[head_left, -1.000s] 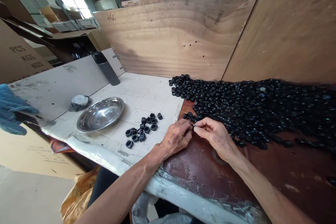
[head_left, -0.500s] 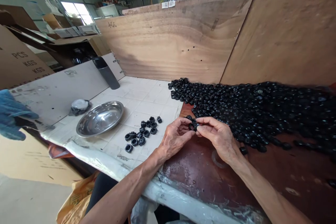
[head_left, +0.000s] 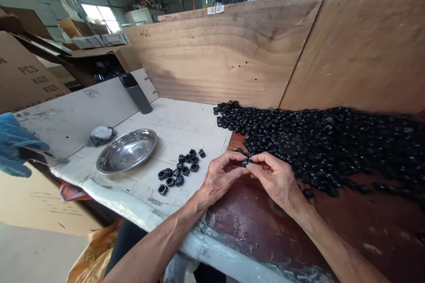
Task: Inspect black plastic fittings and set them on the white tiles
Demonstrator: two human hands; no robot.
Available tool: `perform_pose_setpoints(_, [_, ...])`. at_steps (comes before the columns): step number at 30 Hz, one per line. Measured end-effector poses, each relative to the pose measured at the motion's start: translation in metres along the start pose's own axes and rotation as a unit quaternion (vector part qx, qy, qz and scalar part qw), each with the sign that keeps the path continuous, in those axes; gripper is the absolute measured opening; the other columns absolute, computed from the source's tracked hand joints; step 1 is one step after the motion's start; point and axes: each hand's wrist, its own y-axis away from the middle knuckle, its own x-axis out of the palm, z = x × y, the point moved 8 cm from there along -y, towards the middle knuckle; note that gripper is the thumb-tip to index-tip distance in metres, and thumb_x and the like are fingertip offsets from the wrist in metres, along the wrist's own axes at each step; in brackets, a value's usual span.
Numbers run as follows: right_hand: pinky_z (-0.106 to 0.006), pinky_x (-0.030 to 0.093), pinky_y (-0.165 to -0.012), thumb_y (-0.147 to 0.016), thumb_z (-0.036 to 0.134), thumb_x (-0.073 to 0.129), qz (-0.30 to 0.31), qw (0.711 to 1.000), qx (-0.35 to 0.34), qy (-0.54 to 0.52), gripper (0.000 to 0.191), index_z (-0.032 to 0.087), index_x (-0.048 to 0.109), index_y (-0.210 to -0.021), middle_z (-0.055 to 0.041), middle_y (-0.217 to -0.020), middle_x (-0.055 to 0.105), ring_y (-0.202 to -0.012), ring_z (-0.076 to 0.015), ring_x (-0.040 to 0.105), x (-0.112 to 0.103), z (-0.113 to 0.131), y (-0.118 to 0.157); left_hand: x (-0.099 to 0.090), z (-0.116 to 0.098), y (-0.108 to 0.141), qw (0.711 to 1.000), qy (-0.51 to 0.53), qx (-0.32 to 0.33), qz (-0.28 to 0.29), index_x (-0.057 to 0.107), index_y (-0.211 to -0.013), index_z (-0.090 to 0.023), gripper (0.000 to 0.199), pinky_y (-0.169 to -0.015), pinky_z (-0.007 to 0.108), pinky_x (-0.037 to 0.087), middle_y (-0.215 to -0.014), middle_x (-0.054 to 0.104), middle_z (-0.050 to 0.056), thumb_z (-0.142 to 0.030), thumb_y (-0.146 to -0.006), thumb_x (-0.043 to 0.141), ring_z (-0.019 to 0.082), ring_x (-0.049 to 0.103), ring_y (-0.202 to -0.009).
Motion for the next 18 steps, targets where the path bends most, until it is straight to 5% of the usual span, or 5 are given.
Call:
perform_pose_setpoints(5, [-0.029,0.044,-0.065,-0.100,0.044,0.051,-0.006,0.990,-0.074,0.118,0.040,0.022,0.056,-0.067,-0.0016,-0.066,0.061,-0.060,-0.0161,0.055,0.001,0.015,0.002,0.005,-0.012,0.001,0.995,-0.065,0.058,0.038,0.070,-0.102,-0.018,0.023,-0.094,0.034,0.057,-0.106,0.071,0.006,-0.028,-0.083,0.078,0.019,0.068,-0.101])
perform_pose_setpoints(12, [-0.029,0.049,-0.070,-0.096,0.038,0.058,0.013,0.994,-0.081,0.071,0.020,0.023,0.064,-0.109,-0.0035,-0.086,0.071,-0.070,-0.0192,0.065,0.002,0.013,0.004,0.003,0.000,-0.001,1.000,0.003,0.002,0.013,0.068,-0.100,-0.018,0.028,-0.087,0.034,0.061,-0.101,0.071,0.005,-0.034,-0.080,0.080,0.019,0.071,-0.091])
perform_pose_setpoints(18, [-0.029,0.040,-0.060,-0.102,0.041,0.044,0.021,0.990,-0.054,0.130,0.038,0.023,0.063,-0.075,0.0007,-0.057,0.056,-0.054,-0.0160,0.052,0.002,0.004,0.002,0.003,0.000,0.000,0.997,-0.054,0.027,0.042,0.069,-0.105,-0.018,0.026,-0.090,0.034,0.059,-0.108,0.071,0.008,-0.029,-0.083,0.078,0.020,0.069,-0.098])
